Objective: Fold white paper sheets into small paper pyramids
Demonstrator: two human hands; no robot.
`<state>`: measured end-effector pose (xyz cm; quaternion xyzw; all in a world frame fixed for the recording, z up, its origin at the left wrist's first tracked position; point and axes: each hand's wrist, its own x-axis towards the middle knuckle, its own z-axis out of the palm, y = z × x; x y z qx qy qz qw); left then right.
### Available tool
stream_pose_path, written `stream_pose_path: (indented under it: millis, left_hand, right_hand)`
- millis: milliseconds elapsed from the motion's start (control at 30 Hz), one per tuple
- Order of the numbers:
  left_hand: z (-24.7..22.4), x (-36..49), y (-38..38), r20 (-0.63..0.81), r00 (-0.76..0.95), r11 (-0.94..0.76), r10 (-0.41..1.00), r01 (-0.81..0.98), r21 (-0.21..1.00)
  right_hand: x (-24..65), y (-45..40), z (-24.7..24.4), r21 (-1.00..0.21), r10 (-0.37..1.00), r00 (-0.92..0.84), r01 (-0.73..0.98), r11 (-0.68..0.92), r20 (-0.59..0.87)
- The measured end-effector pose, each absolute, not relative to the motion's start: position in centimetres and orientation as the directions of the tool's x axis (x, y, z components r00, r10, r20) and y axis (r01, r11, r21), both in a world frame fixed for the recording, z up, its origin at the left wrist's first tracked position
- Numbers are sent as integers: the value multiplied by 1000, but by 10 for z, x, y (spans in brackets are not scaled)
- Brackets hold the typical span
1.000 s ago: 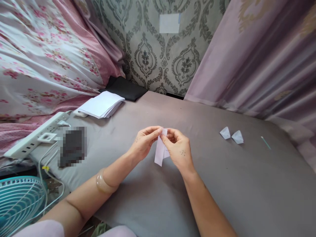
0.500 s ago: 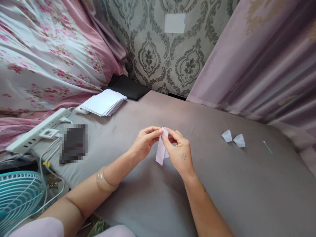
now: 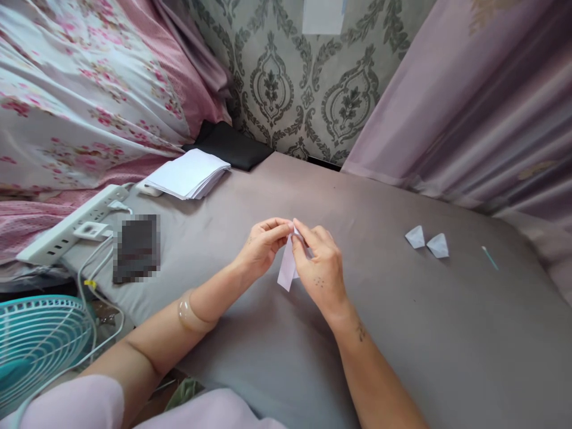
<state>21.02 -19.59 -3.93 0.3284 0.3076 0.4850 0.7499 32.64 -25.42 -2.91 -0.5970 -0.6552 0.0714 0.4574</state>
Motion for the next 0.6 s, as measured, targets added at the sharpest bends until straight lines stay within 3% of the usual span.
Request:
stream_pose_path:
  millis: [233, 600]
  left_hand:
    - [-44, 211, -194, -127, 331, 294, 935, -525, 798]
    - [-48, 210, -191, -108, 391, 316, 914, -519, 794]
  right_hand:
    - [327, -253, -33, -379, 816, 11, 890, 255, 577]
    - [325, -256, -32, -159, 835, -75, 969, 191, 545]
